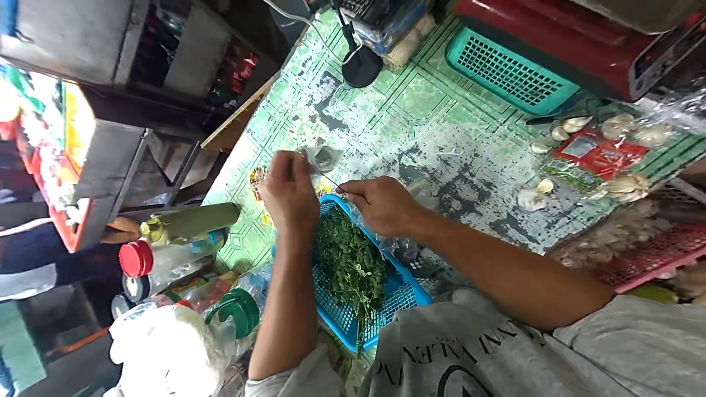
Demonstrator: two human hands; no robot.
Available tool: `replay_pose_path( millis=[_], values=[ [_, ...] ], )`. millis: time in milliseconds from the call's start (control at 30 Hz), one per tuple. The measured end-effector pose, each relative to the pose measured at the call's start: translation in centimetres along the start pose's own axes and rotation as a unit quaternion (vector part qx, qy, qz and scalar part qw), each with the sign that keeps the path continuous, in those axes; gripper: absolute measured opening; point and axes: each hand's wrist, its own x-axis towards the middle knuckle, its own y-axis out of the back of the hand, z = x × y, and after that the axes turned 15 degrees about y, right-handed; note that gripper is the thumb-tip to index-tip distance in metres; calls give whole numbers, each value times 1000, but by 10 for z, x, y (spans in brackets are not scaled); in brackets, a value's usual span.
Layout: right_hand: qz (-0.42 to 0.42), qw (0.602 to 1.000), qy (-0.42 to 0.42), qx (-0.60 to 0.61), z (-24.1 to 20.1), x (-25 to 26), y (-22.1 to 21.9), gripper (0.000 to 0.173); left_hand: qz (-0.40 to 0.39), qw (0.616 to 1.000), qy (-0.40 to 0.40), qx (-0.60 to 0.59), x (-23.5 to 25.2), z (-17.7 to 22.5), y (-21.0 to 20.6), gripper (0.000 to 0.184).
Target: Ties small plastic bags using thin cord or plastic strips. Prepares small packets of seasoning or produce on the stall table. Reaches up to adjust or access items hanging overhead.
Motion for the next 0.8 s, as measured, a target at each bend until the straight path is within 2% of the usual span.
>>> replay_pose_path(
  millis=[100,200,267,333,367,433,500,567,600,667,733,800],
  values=[
    [61,997,30,28,8,-1,-10,17,-1,1000,-18,-23,-37,-3,-40,19],
    [97,993,55,36,24,-6,-12,10,-31,989,-17,-143,-64,-3,-63,9],
    [94,992,78,29,33,-14,-7,14,-102,965,-1,-240,-76,-3,-57,17],
    [95,991,90,25,37,-21,0,14,-160,934,52,-316,-76,-8,-40,37],
    [95,990,99,22,37,-24,2,14,-158,922,82,-343,-70,-12,-33,44],
    [79,990,111,21,34,-26,4,21,-139,929,107,-326,-54,-18,-24,41],
    [45,993,87,60,28,-26,4,22,-148,947,70,-278,-41,-15,-17,35],
    [38,992,89,75,28,-29,9,21,-146,957,3,-250,-32,-8,-13,17],
    [41,993,90,64,30,-34,17,22,-147,960,-26,-237,-29,-4,-10,14],
    [96,992,87,-12,27,-46,40,19,-162,961,-63,-215,-24,2,0,13],
    [194,970,111,-96,23,-54,66,25,-198,953,-94,-208,-22,6,9,13],
    [272,945,165,-74,10,-54,87,28,-233,945,-131,-189,-18,14,14,12]
  ],
)
